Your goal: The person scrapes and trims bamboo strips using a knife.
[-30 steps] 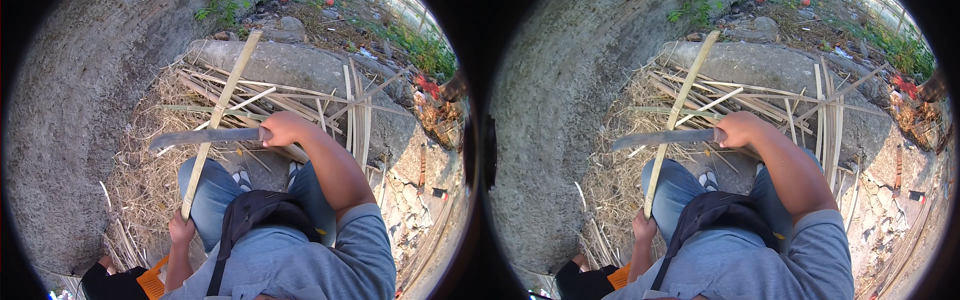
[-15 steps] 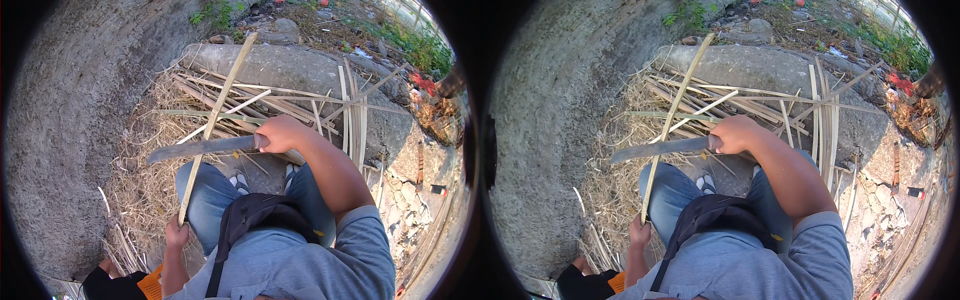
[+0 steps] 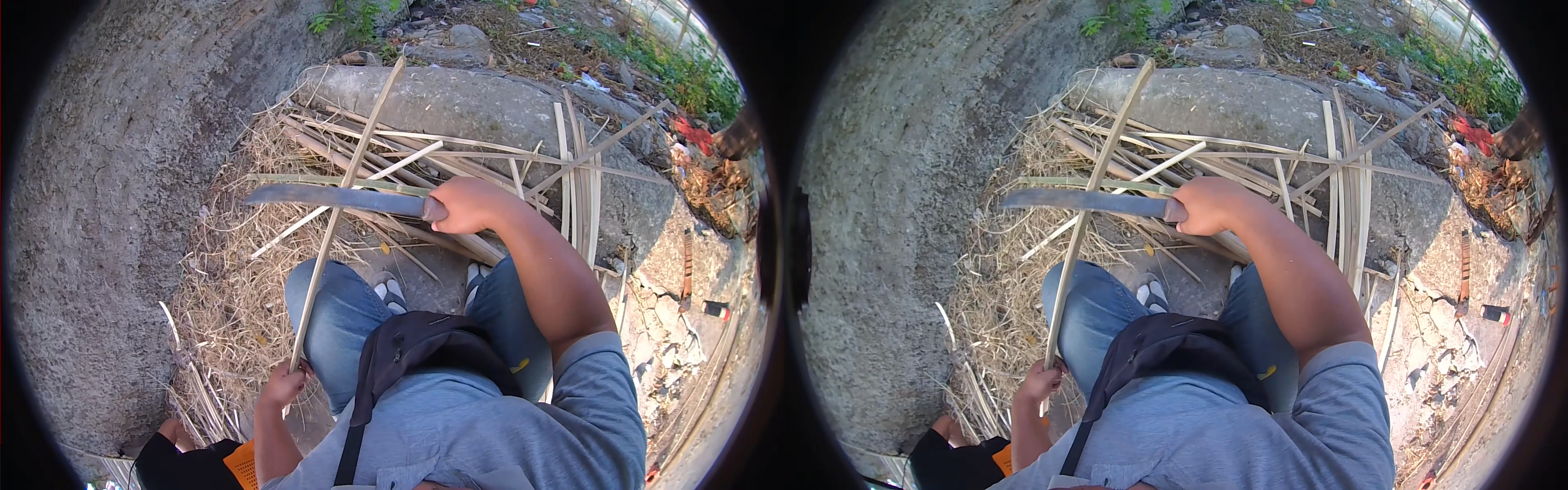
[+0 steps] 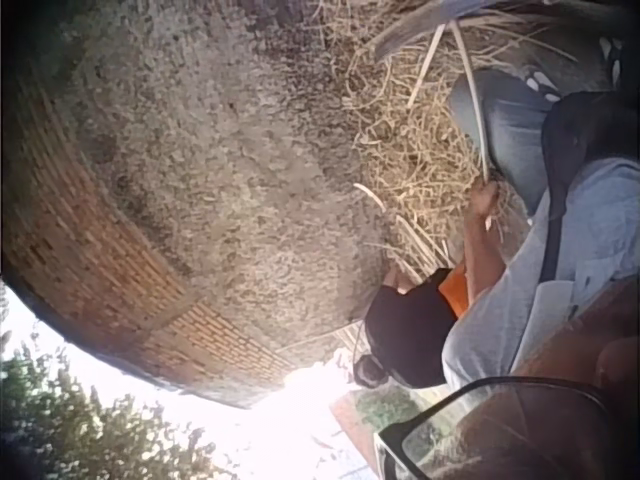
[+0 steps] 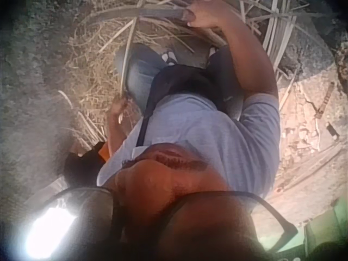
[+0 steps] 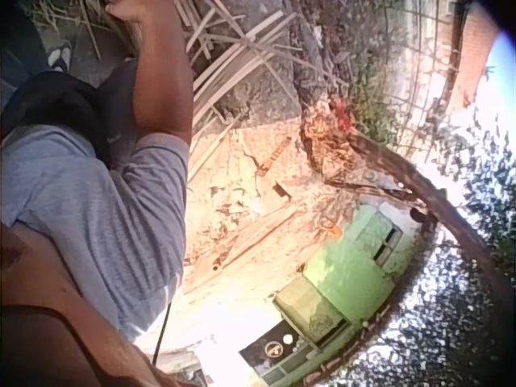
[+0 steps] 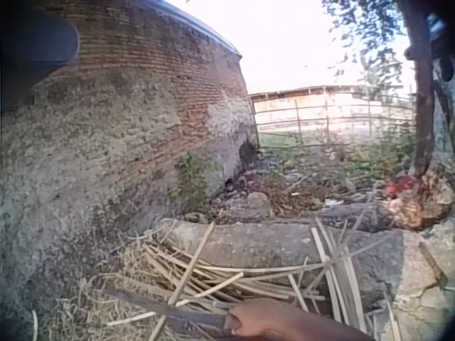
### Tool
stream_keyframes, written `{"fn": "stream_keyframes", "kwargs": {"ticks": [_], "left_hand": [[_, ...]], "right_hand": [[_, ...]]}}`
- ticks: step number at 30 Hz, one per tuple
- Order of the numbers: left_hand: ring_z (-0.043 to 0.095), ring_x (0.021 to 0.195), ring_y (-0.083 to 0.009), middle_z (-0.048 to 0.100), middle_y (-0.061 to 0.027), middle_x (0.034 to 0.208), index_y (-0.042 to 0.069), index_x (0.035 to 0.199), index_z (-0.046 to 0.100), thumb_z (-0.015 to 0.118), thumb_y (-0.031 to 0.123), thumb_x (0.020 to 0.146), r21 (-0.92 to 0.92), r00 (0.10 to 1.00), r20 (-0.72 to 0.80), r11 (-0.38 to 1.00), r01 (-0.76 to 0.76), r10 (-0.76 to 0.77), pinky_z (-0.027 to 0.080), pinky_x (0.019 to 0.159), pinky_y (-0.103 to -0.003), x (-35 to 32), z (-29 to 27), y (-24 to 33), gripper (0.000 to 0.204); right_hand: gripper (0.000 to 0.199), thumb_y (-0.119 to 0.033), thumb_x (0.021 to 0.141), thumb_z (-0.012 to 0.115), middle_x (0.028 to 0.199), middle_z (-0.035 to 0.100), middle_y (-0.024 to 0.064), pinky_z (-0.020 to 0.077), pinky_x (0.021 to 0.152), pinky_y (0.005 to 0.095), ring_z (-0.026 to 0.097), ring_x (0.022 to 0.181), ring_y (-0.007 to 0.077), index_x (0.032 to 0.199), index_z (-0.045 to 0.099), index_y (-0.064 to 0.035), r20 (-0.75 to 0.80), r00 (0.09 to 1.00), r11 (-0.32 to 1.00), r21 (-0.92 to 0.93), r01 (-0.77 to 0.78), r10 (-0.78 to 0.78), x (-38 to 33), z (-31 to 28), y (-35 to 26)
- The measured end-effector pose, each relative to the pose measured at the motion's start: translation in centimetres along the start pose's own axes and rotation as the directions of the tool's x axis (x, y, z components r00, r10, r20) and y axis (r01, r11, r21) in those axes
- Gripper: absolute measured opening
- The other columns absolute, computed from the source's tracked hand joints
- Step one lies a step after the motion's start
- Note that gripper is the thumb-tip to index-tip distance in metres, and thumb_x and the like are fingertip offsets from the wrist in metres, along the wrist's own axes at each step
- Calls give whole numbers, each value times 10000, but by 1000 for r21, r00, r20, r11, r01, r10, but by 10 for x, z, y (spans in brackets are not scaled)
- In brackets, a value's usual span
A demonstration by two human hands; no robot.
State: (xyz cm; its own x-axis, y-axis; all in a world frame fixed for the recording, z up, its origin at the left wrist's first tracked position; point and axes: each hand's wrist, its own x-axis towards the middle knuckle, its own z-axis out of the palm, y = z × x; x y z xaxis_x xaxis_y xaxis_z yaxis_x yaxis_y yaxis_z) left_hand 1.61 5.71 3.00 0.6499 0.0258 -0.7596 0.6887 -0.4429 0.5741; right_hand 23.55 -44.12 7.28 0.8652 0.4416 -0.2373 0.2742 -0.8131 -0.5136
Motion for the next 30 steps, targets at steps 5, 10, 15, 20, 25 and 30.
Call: {"fn": "stream_keyframes", "kwargs": {"ticks": [5,10,15,20,25,30], "left_hand": [[485,585,-128,524,-23,682,32,941,655,516,68,793,-34,1000,1,999,20,-20,395,525,-304,1,0,-3,206],[370,535,-108,420,7,635,25,907,615,539,23,760,-52,1000,-25,999,-1,0,299,488,-297,3,6,-1,165],[386,536,-111,431,6,632,21,911,620,531,26,759,16,999,-45,1000,-2,2,307,486,-301,1,7,5,176],[420,539,-120,457,-4,630,21,905,629,531,40,763,60,997,-66,998,-23,27,340,493,-300,4,5,0,173],[549,669,-160,592,-41,730,34,870,671,543,111,777,220,988,-129,974,-54,84,441,631,-327,8,4,-11,176],[561,690,-153,604,-54,735,34,883,674,542,114,785,245,985,-127,966,-86,120,447,644,-322,1,10,2,183]], "right_hand": [[384,-390,789,779,965,722,160,533,827,490,693,972,374,1026,724,-93,64,987,986,-71,153,-148,-3,0,-19],[358,-365,829,756,973,711,170,517,823,486,679,962,382,1019,689,-69,-104,994,1000,16,-21,22,5,-15,15],[350,-319,837,742,988,712,191,512,819,482,680,962,384,1043,685,-42,-197,974,984,163,-76,108,5,-10,20],[368,-345,811,756,1046,728,152,532,853,483,689,1015,366,1065,707,-84,11,1000,1000,23,12,-12,-3,-3,-15],[356,-363,817,754,1007,723,150,527,827,478,688,987,366,1043,709,-92,71,993,995,-12,95,-94,-1,-5,-16],[397,-357,836,755,1006,711,194,511,834,472,674,991,387,1046,682,-28,-100,993,985,161,-54,70,5,-13,14]]}}
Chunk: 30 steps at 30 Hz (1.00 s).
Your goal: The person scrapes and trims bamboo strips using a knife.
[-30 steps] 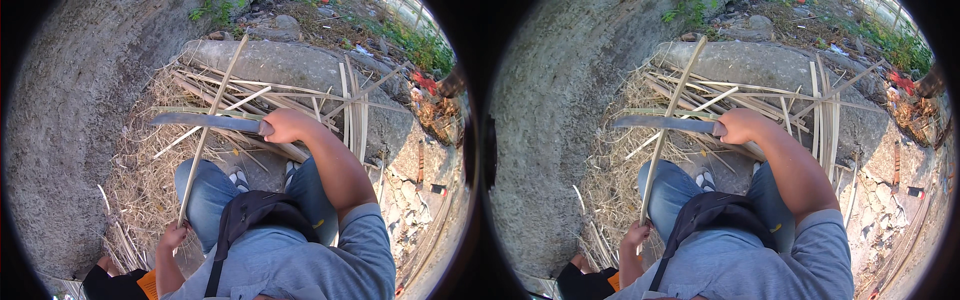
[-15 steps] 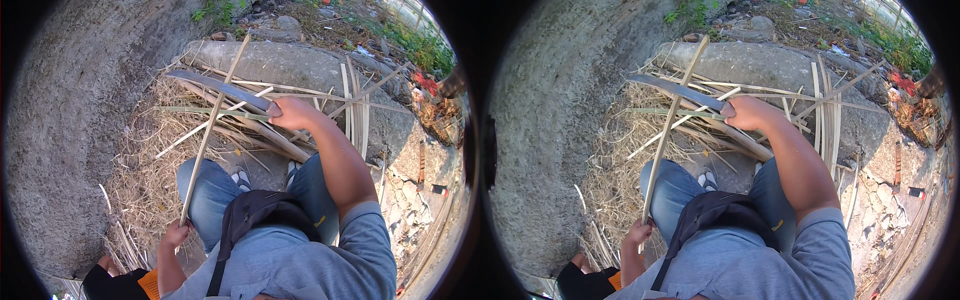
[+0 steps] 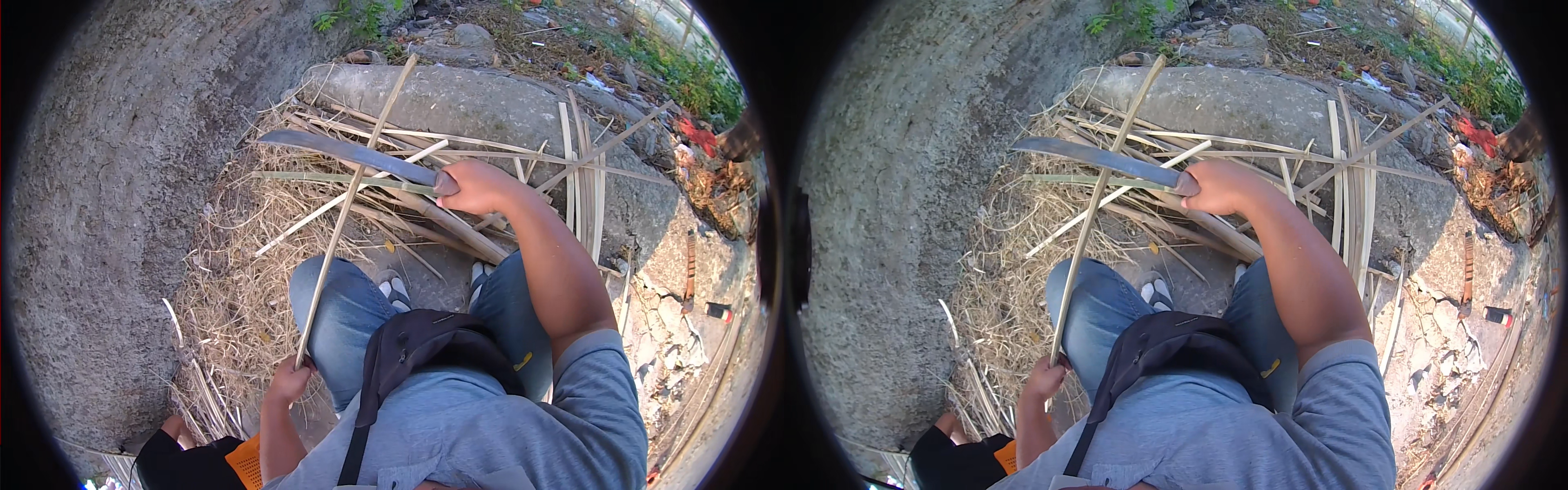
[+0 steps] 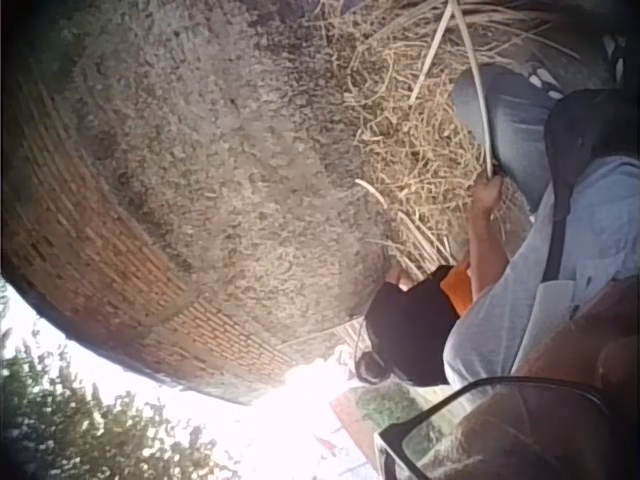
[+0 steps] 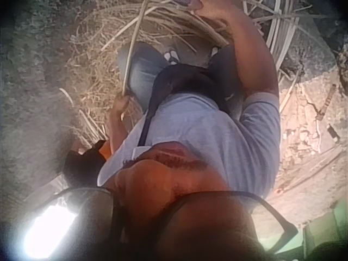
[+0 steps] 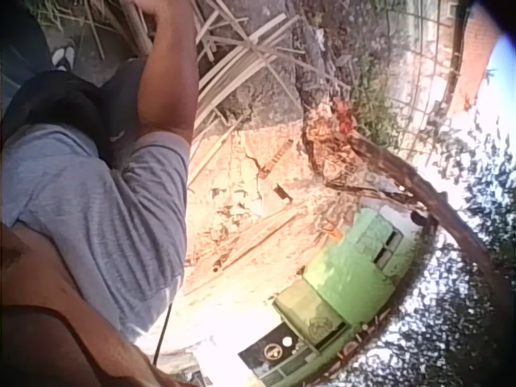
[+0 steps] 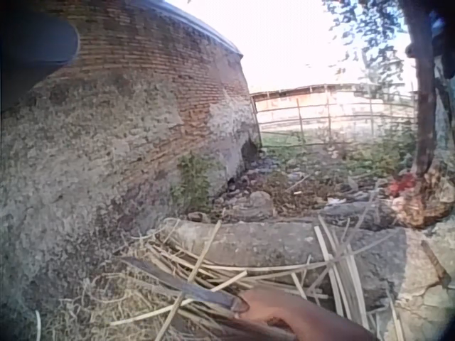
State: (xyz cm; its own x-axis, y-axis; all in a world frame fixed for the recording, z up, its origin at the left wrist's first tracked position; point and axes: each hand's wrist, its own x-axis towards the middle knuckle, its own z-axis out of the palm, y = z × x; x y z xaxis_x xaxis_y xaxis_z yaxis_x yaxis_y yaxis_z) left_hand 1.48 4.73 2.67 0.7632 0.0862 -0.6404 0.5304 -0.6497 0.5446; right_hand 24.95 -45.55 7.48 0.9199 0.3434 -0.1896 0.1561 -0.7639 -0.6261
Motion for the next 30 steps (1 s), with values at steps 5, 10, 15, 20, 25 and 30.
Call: {"fn": "stream_keyframes", "kwargs": {"ticks": [5,10,15,20,25,30], "left_hand": [[554,655,-147,599,-49,707,39,898,675,540,121,798,74,998,-57,997,-22,26,453,622,-337,-7,2,12,186],[694,762,-413,705,-223,812,16,968,689,579,143,808,369,945,-256,924,-98,203,531,726,-483,-13,14,20,232],[675,879,-493,691,-303,878,-1,1040,679,603,154,796,395,899,-402,919,-4,176,529,808,-530,-16,37,27,299],[675,866,-492,690,-299,870,-7,1065,668,603,152,785,411,877,-438,912,1,197,531,815,-539,-15,40,28,329],[669,855,-496,690,-291,863,-2,1051,665,601,151,785,458,884,-411,889,-10,222,532,803,-542,-14,37,26,314],[666,854,-493,689,-281,853,2,1025,659,604,148,790,431,914,-349,902,-41,208,528,786,-531,-20,27,36,282]], "right_hand": [[393,-356,826,754,1059,721,178,520,866,475,678,1029,379,1073,698,-56,27,999,998,-46,-30,31,-7,3,-9],[394,-358,808,764,1015,713,172,520,845,478,681,1004,368,1067,690,-69,273,953,968,-170,184,-133,-17,19,-38],[404,-377,815,773,991,708,162,505,814,453,678,943,359,1031,683,-48,229,964,990,-9,138,-133,-2,10,-17],[415,-367,816,777,951,699,183,491,797,451,671,919,352,1011,665,-18,83,997,999,45,7,-10,5,-1,4],[425,-346,791,769,1050,726,163,523,854,454,687,1015,355,1097,703,-59,218,974,998,-27,63,-56,-1,10,-4],[400,-341,779,777,1050,726,170,527,848,476,682,1021,370,1088,724,-93,309,938,967,-144,212,-160,-9,26,-33]]}}
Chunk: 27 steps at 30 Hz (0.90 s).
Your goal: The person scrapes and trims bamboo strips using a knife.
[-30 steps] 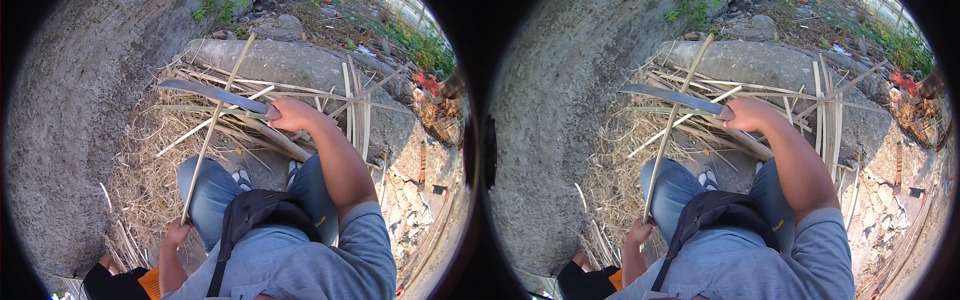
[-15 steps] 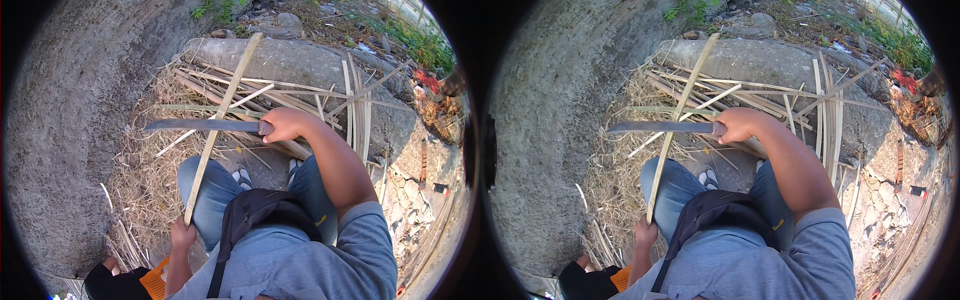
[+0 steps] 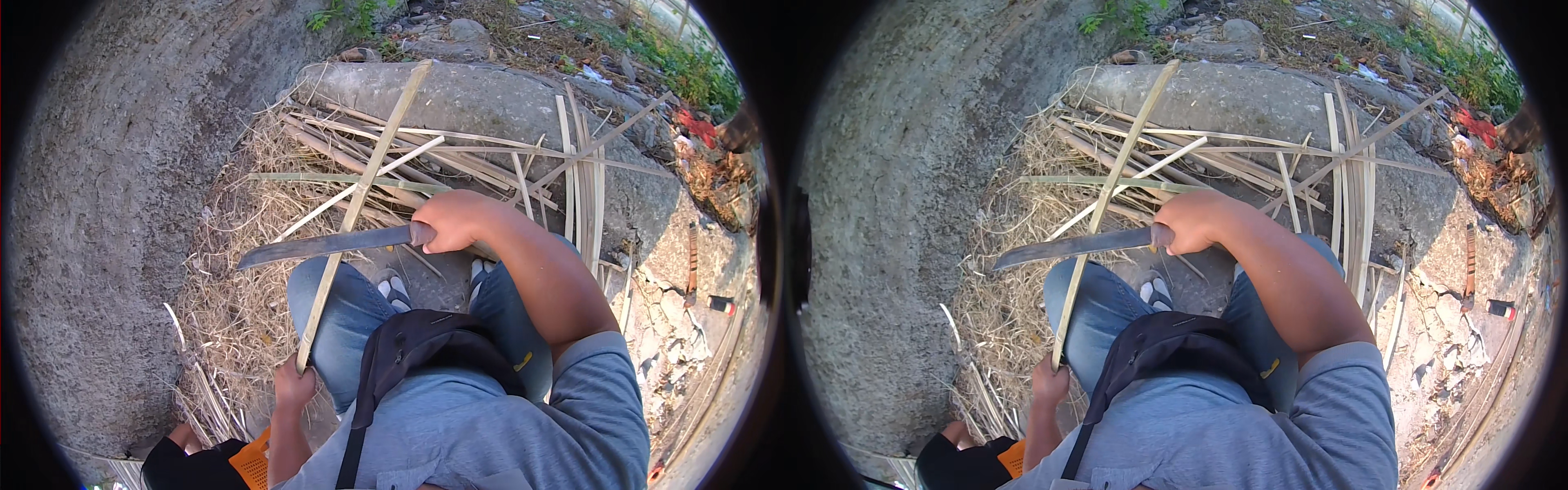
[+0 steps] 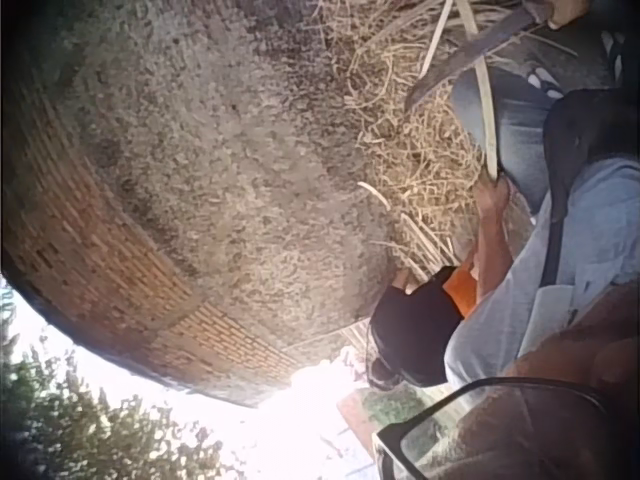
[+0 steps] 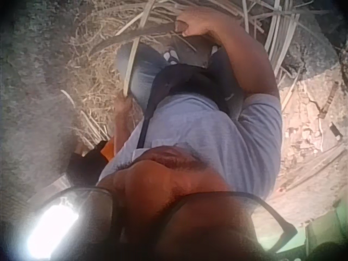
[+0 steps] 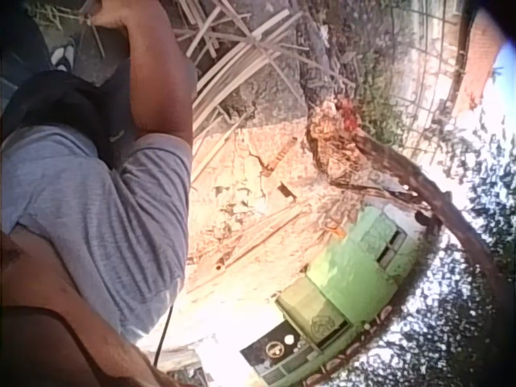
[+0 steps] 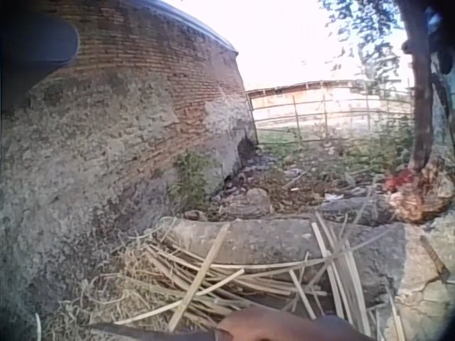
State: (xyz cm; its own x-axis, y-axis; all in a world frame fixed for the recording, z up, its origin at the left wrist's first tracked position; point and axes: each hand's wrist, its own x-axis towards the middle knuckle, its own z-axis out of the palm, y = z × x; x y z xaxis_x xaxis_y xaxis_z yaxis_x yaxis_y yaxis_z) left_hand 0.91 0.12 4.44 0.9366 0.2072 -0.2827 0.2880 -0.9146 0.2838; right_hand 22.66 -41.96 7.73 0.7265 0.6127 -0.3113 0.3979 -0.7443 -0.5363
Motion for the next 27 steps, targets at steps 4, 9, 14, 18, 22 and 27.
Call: {"fn": "stream_keyframes", "kwargs": {"ticks": [4,9,14,18,22,27], "left_hand": [[665,853,-488,686,-275,840,8,1014,658,604,151,795,-35,999,-39,999,-5,4,523,773,-523,-2,3,1,267],[664,846,-487,687,-273,839,12,1012,658,612,153,794,20,999,-36,1000,9,-8,525,771,-528,0,1,2,264],[666,850,-483,690,-270,844,16,1018,661,618,163,796,38,999,-36,999,18,-17,528,777,-533,0,1,-2,270],[668,855,-485,691,-272,852,19,1026,663,610,159,797,2,1000,-26,1000,16,-16,530,785,-531,1,0,-5,274],[664,874,-491,690,-279,869,17,1022,661,604,153,797,11,998,-47,999,-37,38,528,793,-528,5,7,-10,269],[662,880,-491,689,-280,874,16,1013,665,597,151,796,-36,1000,-18,999,-14,13,525,791,-528,4,3,-8,264]], "right_hand": [[389,-359,812,768,984,713,155,507,817,457,680,957,354,1058,690,-67,-16,1000,993,119,-18,20,3,-13,23],[429,-386,822,776,974,704,179,496,824,428,675,945,330,1030,669,-27,-239,948,950,278,-142,212,8,-14,58],[397,-377,823,764,996,711,164,505,839,445,680,976,343,1042,687,-54,-99,980,969,196,-150,172,-2,-11,21],[366,-364,815,758,1007,715,151,515,838,470,676,1002,364,1062,705,-99,22,1000,1000,10,-1,1,3,3,-2],[392,-379,814,771,976,708,149,506,812,453,676,959,351,1050,693,-76,26,999,997,74,35,-37,9,-5,17],[432,-384,825,778,1006,711,153,503,829,435,673,961,324,1081,680,-50,-117,984,960,262,-100,134,5,-16,39]]}}
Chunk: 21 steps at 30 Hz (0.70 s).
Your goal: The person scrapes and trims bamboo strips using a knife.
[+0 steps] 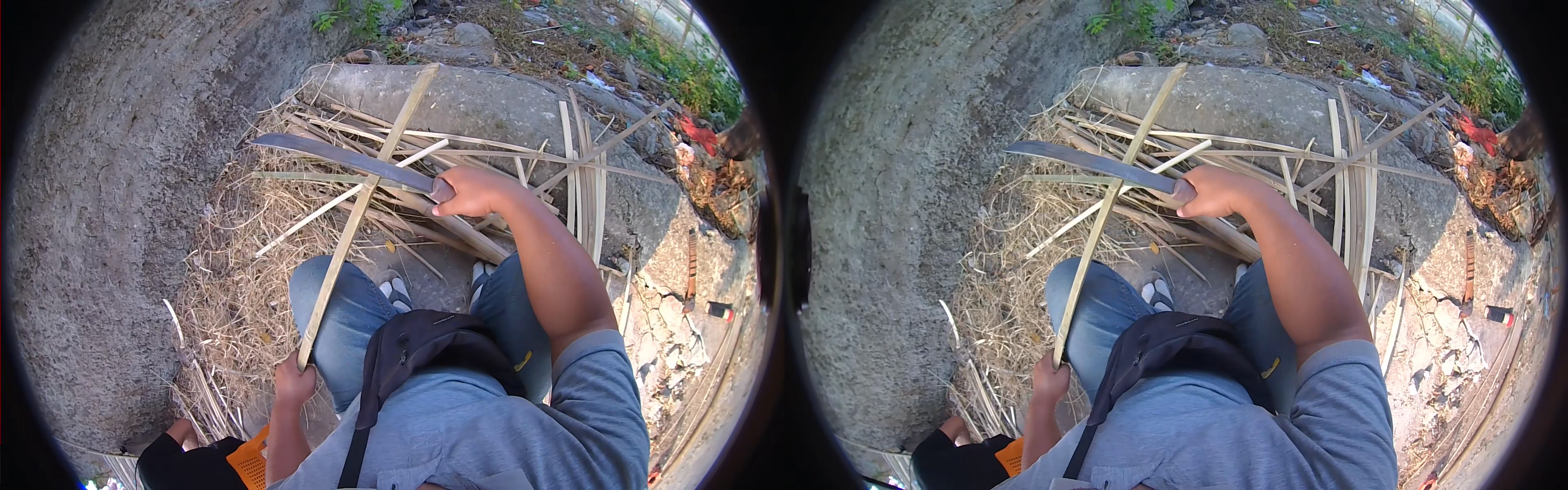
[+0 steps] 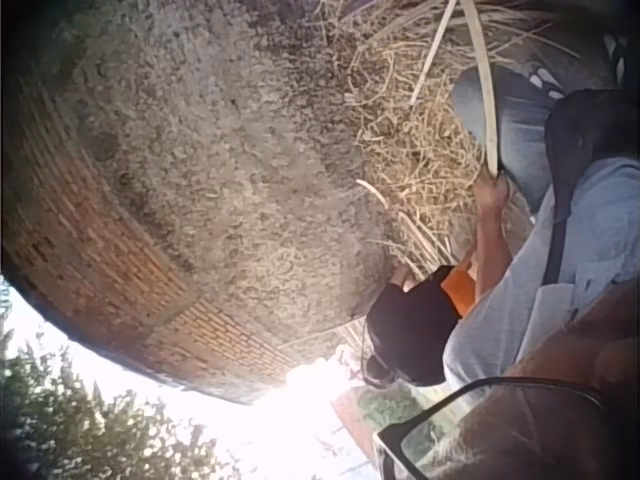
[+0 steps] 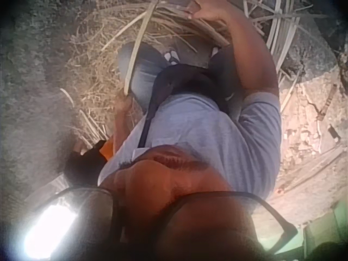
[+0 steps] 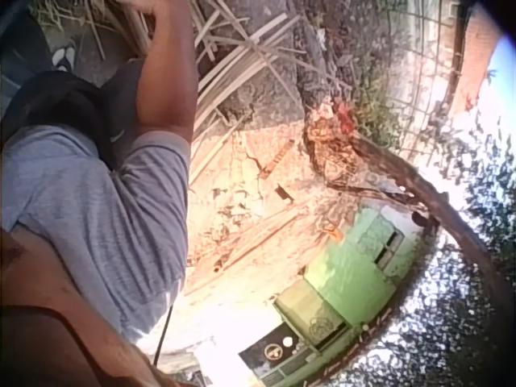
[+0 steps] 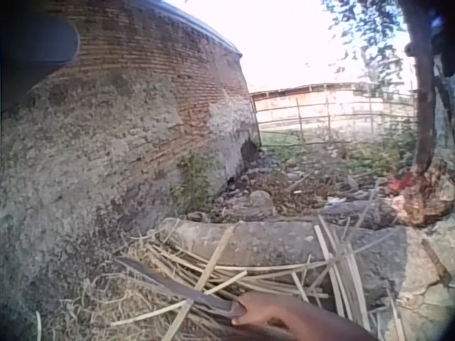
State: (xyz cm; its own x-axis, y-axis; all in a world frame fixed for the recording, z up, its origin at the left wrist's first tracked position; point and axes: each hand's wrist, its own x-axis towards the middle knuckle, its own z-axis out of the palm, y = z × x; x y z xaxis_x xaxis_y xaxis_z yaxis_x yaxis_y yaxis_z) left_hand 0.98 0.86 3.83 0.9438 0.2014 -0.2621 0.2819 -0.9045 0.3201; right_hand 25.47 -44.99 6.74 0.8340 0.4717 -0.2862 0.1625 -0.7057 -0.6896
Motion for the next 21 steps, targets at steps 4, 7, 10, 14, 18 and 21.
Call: {"fn": "stream_keyframes", "kwargs": {"ticks": [4,7,10,14,18,21], "left_hand": [[663,865,-488,690,-272,863,20,1013,670,594,150,797,-1,999,6,999,-38,38,525,780,-529,0,-3,4,263],[665,860,-486,694,-264,862,28,1033,675,592,153,800,3,999,28,1000,19,-19,526,775,-528,0,-3,2,277],[665,876,-487,696,-268,881,33,1065,677,594,161,803,24,1000,17,1000,1,-1,524,788,-529,1,-2,4,303],[665,898,-486,698,-274,900,32,1088,675,594,169,806,6,1000,19,1000,8,-8,523,806,-532,0,1,-2,324],[670,916,-481,702,-274,917,37,1089,678,593,177,810,27,1000,24,1000,15,-16,527,825,-530,0,-1,-4,323],[676,913,-474,707,-266,921,43,1086,682,594,180,813,24,999,36,1000,10,-11,533,826,-525,-1,-5,-3,318]], "right_hand": [[416,-359,818,781,1055,724,164,517,861,445,686,1016,339,1110,703,-73,16,999,999,-37,-32,32,-6,3,-2],[380,-371,829,761,1002,715,155,508,820,455,679,967,359,1054,692,-72,114,993,989,-136,57,-41,-7,17,-19],[378,-367,827,762,1004,715,156,511,822,467,677,966,369,1060,695,-76,134,987,971,-205,119,-93,-9,23,-31],[437,-379,806,778,1052,725,168,515,853,451,688,992,347,1105,708,-68,89,994,996,-48,69,-65,2,9,-8],[446,-405,829,782,914,700,145,492,767,439,671,879,304,1011,654,-18,-73,995,997,59,-58,62,5,-3,12],[435,-391,824,780,925,707,155,501,778,445,681,893,313,1019,664,-20,-76,994,997,-10,-75,74,-3,0,4]]}}
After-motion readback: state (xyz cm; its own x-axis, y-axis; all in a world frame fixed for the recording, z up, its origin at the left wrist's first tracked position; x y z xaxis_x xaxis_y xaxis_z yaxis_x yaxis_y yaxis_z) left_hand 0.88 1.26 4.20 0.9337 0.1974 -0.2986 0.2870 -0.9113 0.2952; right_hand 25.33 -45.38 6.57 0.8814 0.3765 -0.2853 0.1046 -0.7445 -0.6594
